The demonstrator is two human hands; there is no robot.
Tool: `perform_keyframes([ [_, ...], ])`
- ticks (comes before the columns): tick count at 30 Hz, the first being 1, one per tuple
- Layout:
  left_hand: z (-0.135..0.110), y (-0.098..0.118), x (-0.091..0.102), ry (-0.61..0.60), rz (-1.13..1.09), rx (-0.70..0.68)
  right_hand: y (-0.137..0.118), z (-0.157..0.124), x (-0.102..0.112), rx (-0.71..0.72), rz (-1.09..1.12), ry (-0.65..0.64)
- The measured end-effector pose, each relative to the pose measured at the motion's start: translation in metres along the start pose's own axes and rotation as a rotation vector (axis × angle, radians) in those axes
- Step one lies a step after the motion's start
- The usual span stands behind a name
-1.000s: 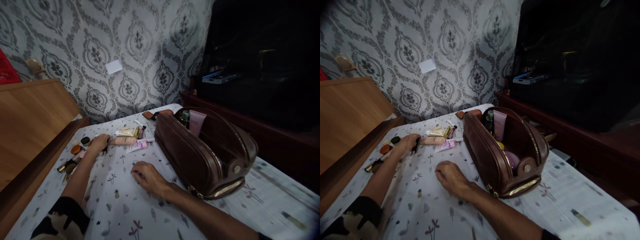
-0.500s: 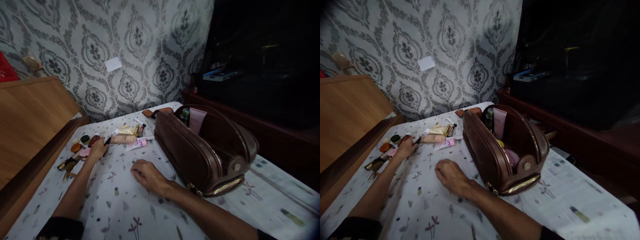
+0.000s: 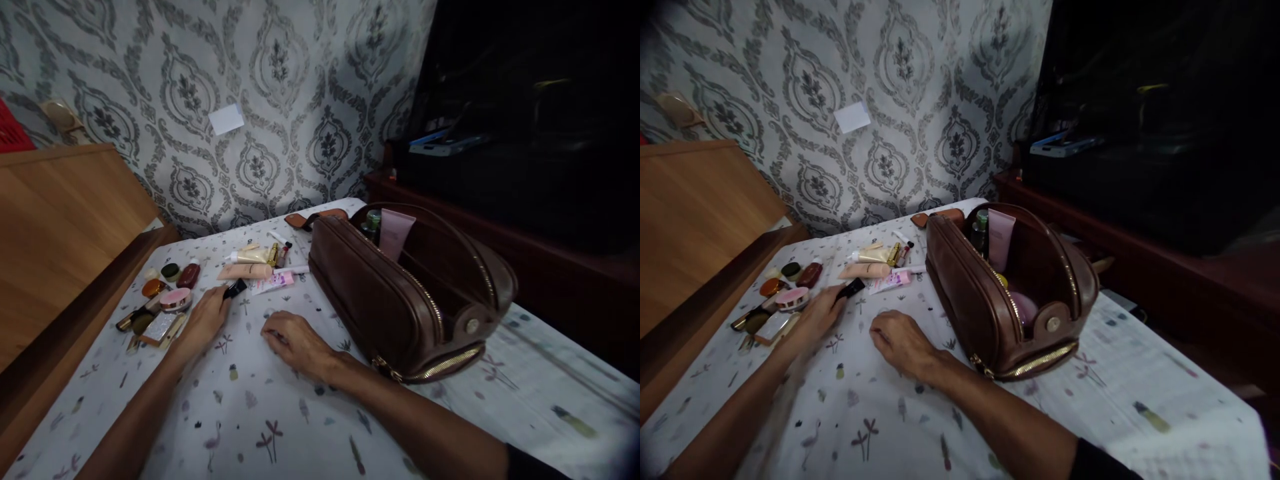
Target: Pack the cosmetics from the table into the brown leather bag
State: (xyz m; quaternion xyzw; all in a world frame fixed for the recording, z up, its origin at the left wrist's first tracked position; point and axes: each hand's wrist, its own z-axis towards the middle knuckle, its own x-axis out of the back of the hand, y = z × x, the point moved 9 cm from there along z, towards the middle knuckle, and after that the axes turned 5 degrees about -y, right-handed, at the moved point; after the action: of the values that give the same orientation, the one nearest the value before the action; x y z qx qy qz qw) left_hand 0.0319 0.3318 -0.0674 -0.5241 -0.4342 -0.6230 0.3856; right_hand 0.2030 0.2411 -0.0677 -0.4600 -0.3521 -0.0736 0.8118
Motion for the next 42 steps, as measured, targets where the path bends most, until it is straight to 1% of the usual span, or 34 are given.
perform_keyframes([
  [2,-0.008,0.005,0.003,0.022,-0.038,-0.043,0.0,0.0,0.001,-0.003,0.007,0.003],
  [4,-0.015,0.008,0.005,0.015,-0.059,-0.058,-0.001,0.0,0.001,-0.006,0.014,0.004],
  [8,-0.028,0.014,0.005,-0.082,-0.015,-0.049,0.0,0.0,0.001,-0.012,0.023,0.008],
  [10,-0.033,0.02,0.009,-0.105,-0.001,-0.053,0.001,0.001,0.001,-0.012,0.024,0.014],
  [13,-0.035,0.028,0.009,-0.163,-0.061,-0.039,0.005,0.001,0.0,-0.037,0.036,0.02],
  [14,-0.034,0.03,0.007,-0.193,-0.12,-0.031,0.007,0.001,0.0,-0.055,0.045,0.022],
  [16,-0.031,0.036,0.004,-0.218,-0.329,-0.024,0.012,0.001,0.001,-0.099,0.073,0.03],
  [19,-0.026,0.049,0.002,-0.171,-0.786,-0.024,0.016,0.0,0.005,-0.146,0.124,0.062],
  [22,-0.026,0.056,-0.01,-0.13,-1.195,0.084,0.015,0.001,0.008,-0.135,0.222,0.069],
  [24,-0.029,0.059,-0.021,-0.114,-1.397,0.172,0.016,0.002,0.007,-0.135,0.31,0.044],
  [26,-0.031,0.062,-0.03,-0.102,-1.53,0.227,0.019,0.002,0.005,-0.16,0.385,0.026],
  [28,-0.032,0.063,-0.035,-0.077,-1.619,0.255,0.024,0.001,0.004,-0.202,0.429,0.028],
  [31,-0.032,0.059,-0.042,-0.037,-1.703,0.277,0.029,0.0,0.003,-0.253,0.378,0.035],
  [34,-0.032,0.053,-0.046,-0.004,-1.701,0.288,0.034,-0.001,0.006,-0.293,0.29,0.062],
  [36,-0.033,0.042,-0.041,0.098,-1.617,0.293,0.037,-0.002,0.007,-0.32,0.27,0.08],
  [37,-0.036,0.035,-0.035,0.16,-1.522,0.296,0.038,-0.002,0.008,-0.336,0.262,0.09],
  [39,-0.041,0.024,-0.016,0.277,-1.208,0.253,0.041,-0.003,0.011,-0.371,0.238,0.11],
  [40,-0.043,0.025,-0.004,0.312,-1.013,0.187,0.041,-0.004,0.011,-0.381,0.22,0.116],
  [42,-0.046,0.039,0.012,0.329,-0.645,-0.008,0.038,-0.004,0.012,-0.359,0.158,0.11],
])
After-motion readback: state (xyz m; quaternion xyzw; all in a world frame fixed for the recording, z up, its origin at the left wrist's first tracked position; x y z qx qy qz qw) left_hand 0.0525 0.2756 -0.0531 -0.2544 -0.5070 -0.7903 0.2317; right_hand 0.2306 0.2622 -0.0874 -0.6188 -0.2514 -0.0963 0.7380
